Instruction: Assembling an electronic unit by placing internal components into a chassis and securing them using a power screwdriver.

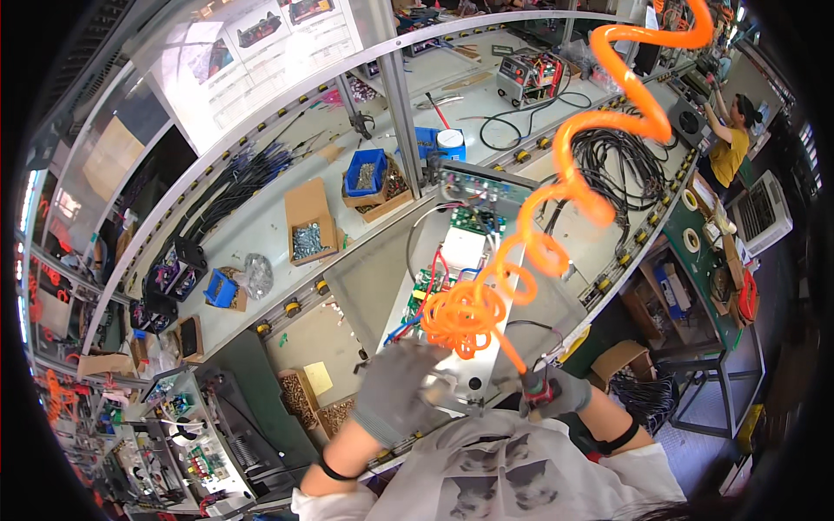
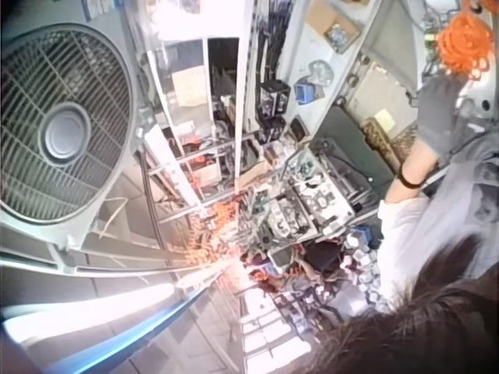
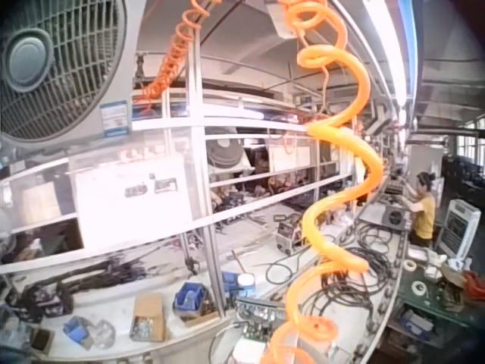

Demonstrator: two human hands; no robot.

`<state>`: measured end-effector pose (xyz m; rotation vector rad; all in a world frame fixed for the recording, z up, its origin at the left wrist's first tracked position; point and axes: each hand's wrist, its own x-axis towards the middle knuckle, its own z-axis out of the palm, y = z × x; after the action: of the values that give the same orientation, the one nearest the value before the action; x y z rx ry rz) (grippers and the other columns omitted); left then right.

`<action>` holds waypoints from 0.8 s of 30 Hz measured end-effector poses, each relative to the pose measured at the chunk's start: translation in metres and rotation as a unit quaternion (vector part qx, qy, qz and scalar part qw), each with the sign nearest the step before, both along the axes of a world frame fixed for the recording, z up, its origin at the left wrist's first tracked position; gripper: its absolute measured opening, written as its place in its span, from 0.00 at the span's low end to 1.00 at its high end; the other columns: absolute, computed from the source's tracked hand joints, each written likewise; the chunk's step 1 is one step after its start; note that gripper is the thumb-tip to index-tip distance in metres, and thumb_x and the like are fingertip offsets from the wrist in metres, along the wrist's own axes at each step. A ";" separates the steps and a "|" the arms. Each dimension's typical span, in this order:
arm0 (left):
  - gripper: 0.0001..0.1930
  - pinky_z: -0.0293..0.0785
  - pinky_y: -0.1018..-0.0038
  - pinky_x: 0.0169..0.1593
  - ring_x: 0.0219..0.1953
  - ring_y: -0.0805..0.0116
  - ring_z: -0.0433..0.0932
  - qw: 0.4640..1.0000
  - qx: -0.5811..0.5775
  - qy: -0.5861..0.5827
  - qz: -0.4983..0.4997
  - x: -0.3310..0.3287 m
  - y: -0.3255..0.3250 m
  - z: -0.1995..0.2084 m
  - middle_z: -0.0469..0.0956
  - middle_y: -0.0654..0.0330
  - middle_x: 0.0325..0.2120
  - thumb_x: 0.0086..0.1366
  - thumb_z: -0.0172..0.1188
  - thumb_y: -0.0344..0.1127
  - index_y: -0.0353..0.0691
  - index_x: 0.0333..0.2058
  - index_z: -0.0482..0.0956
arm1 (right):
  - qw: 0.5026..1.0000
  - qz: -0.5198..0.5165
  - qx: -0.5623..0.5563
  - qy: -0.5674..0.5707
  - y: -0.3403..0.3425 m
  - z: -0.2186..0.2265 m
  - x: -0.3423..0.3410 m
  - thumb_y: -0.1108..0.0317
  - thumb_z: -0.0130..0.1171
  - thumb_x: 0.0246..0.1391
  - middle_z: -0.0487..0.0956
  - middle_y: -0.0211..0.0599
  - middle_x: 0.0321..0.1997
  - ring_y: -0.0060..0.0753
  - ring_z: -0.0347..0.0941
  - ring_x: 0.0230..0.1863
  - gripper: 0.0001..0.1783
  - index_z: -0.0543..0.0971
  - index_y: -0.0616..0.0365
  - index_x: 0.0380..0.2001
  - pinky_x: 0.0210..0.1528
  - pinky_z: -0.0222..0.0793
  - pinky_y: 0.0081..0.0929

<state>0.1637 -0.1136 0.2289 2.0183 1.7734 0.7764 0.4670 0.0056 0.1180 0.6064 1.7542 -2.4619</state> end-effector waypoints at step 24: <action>0.09 0.62 0.60 0.44 0.39 0.51 0.70 0.918 0.204 0.163 0.299 -0.030 -0.042 -0.070 0.74 0.55 0.30 0.46 0.54 0.34 0.41 0.28 0.74 | 0.752 -0.647 -0.019 -0.125 0.065 -0.107 -0.004 0.78 0.56 0.41 0.71 0.32 0.23 0.21 0.61 0.14 0.22 0.71 0.54 0.44 0.13 0.56 0.21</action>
<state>0.1338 -0.1557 0.1588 1.9279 2.6835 1.1091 0.4626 0.0705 0.0108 2.7159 1.2443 -2.6725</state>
